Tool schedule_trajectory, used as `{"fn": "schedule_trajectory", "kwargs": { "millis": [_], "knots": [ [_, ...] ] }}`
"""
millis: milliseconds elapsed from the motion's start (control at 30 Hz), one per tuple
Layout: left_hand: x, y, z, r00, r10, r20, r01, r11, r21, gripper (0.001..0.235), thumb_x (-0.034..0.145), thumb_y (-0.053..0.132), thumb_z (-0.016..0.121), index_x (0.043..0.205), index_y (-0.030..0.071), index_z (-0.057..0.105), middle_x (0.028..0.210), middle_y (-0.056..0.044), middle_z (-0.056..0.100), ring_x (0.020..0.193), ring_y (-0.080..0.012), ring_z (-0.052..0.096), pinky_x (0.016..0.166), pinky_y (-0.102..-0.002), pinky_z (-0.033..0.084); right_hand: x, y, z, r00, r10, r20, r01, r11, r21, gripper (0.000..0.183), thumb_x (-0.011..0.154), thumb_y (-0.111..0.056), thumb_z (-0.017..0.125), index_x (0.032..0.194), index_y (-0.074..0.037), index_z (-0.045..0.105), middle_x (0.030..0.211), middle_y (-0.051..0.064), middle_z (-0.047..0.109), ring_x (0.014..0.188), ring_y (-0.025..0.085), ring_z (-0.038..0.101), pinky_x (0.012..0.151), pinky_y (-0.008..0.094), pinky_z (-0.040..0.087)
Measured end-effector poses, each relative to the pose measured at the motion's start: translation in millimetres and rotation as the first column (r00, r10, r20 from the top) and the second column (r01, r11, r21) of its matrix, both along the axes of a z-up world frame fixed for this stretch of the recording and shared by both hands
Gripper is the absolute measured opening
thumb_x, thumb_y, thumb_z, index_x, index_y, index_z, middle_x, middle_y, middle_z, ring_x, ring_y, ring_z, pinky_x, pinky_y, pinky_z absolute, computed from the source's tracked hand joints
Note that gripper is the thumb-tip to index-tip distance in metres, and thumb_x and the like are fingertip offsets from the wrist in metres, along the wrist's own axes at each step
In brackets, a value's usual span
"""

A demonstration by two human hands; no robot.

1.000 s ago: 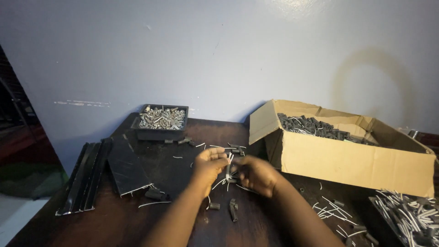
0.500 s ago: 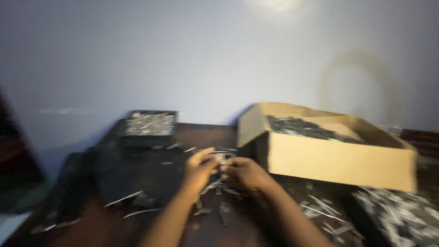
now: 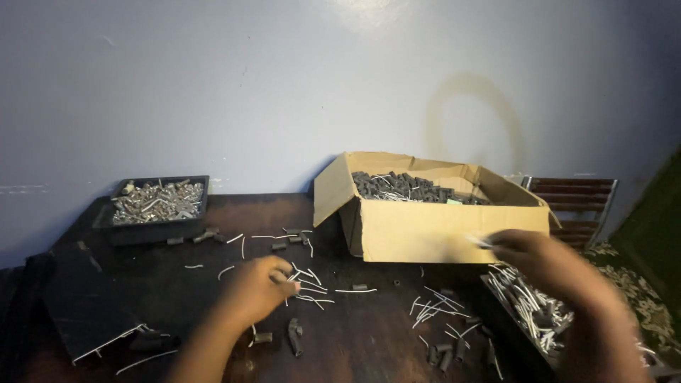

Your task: Removing winding material from small metal clips and sorting them into a box

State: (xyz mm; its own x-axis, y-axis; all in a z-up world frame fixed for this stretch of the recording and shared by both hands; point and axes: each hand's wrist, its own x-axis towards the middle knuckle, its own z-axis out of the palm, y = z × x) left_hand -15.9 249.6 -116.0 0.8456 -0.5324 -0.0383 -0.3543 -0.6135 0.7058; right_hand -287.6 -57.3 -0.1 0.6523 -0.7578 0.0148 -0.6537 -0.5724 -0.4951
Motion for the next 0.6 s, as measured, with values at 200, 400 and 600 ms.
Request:
{"fn": "schedule_trajectory", "kwargs": {
  "millis": [200, 400, 600],
  "knots": [
    [-14.0, -44.5, -31.8, 0.819, -0.232, 0.524, 0.365, 0.916, -0.164, 0.033, 0.073, 0.026, 0.085, 0.105, 0.020, 0.078, 0.096, -0.001, 0.079, 0.090, -0.0225, 0.074, 0.084, -0.038, 0.055, -55.6, -115.9, -31.0, 0.992, -0.099, -0.078, 0.092, 0.992, -0.089, 0.027, 0.093, -0.016, 0.069, 0.110, -0.017, 0.090, 0.109, -0.001, 0.092, 0.097, 0.016, 0.079, 0.094, 0.029, 0.054],
    [-84.4, -96.7, -13.1, 0.678, -0.521, 0.519, 0.489, 0.846, 0.210, 0.039, 0.077, 0.046, 0.079, 0.109, 0.025, 0.074, 0.108, -0.005, 0.071, 0.105, -0.0320, 0.064, 0.088, -0.052, 0.048, -80.4, -136.2, -65.4, 0.987, -0.038, 0.156, 0.030, 0.998, 0.051, 0.024, 0.088, 0.001, 0.071, 0.098, 0.002, 0.092, 0.095, 0.011, 0.090, 0.079, 0.023, 0.072, 0.081, 0.034, 0.056],
    [-129.4, -129.7, -9.9, 0.599, -0.604, 0.526, 0.599, 0.774, 0.205, 0.048, 0.086, 0.050, 0.076, 0.120, 0.016, 0.072, 0.113, -0.009, 0.067, 0.106, -0.0338, 0.058, 0.088, -0.054, 0.046, -70.1, -76.2, -22.9, 0.979, -0.147, -0.145, 0.140, 0.989, -0.053, 0.039, 0.094, -0.010, 0.063, 0.116, -0.026, 0.090, 0.131, -0.004, 0.081, 0.113, 0.018, 0.076, 0.100, 0.031, 0.052]
  ]
}}
